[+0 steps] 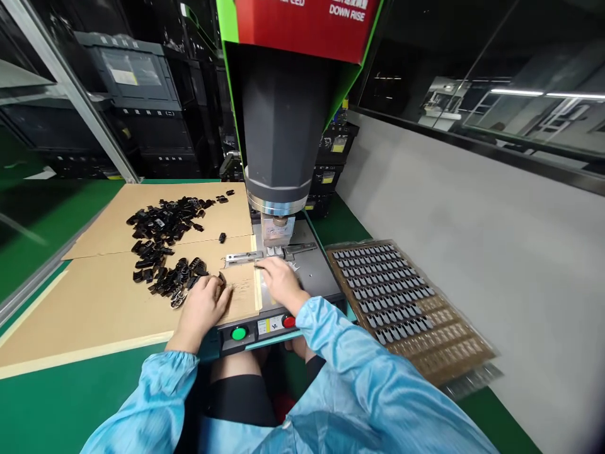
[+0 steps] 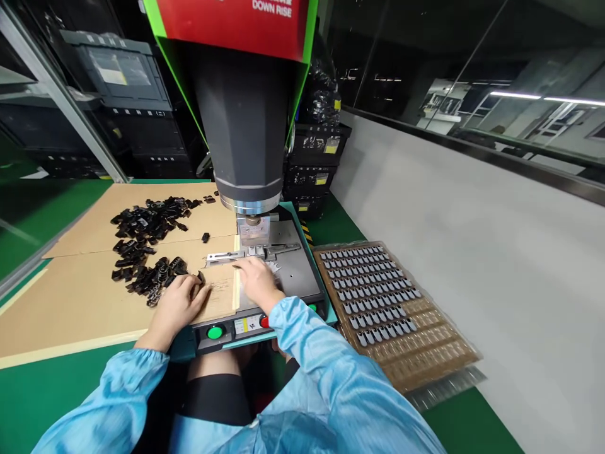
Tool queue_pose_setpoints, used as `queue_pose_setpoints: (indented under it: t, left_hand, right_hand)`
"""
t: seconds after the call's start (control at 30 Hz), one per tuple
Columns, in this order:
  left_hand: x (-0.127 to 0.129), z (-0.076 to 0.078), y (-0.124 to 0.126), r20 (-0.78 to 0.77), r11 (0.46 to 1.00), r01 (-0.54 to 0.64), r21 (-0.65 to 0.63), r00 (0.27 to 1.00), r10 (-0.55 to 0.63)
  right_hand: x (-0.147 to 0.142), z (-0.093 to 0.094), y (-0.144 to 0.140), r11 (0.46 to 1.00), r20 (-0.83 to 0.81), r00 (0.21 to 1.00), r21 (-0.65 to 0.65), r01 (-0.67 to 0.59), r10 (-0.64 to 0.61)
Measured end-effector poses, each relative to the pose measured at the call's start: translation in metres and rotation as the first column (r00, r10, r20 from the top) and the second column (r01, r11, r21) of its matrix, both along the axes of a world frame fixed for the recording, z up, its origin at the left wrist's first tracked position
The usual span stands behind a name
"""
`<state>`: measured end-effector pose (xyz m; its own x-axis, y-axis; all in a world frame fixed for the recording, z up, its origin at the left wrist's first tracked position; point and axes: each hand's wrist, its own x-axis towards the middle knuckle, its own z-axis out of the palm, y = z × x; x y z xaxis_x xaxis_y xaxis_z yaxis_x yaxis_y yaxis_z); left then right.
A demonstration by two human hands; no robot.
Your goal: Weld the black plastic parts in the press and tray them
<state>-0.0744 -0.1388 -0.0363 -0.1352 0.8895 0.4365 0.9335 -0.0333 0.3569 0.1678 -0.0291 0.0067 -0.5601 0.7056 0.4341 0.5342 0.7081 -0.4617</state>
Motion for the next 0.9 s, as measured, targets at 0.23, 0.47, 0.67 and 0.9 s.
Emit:
queue_pose_setpoints:
  t: [0.23,0.47,0.67,0.9]
  left_hand:
    - [0.013,0.0,0.016,0.056,0.995,-0.085,-0.05,0.995,0.087]
    - [0.057,0.025,0.046,0.198,0.994,-0.001,0.113,0.98,-0.022]
    - [0.105,0.032,0.107,0.197,0.99,0.083,0.115,0.975,-0.105]
    - [0.113,0.029,0.117,0.074,0.985,0.16,0.067,0.984,-0.165]
  right_hand:
    - [0.038,-0.002,0.042,0.968,0.023,0.968,0.028,0.249,-0.249]
    - [0.029,-0.002,0.044,0.961,0.224,0.938,0.137,0.239,-0.265]
    - [0.041,0.004,0.043,0.976,0.259,0.944,0.12,0.181,-0.206]
    - [0.041,0.003,0.05,0.984,0.275,0.946,0.091,0.155,-0.174]
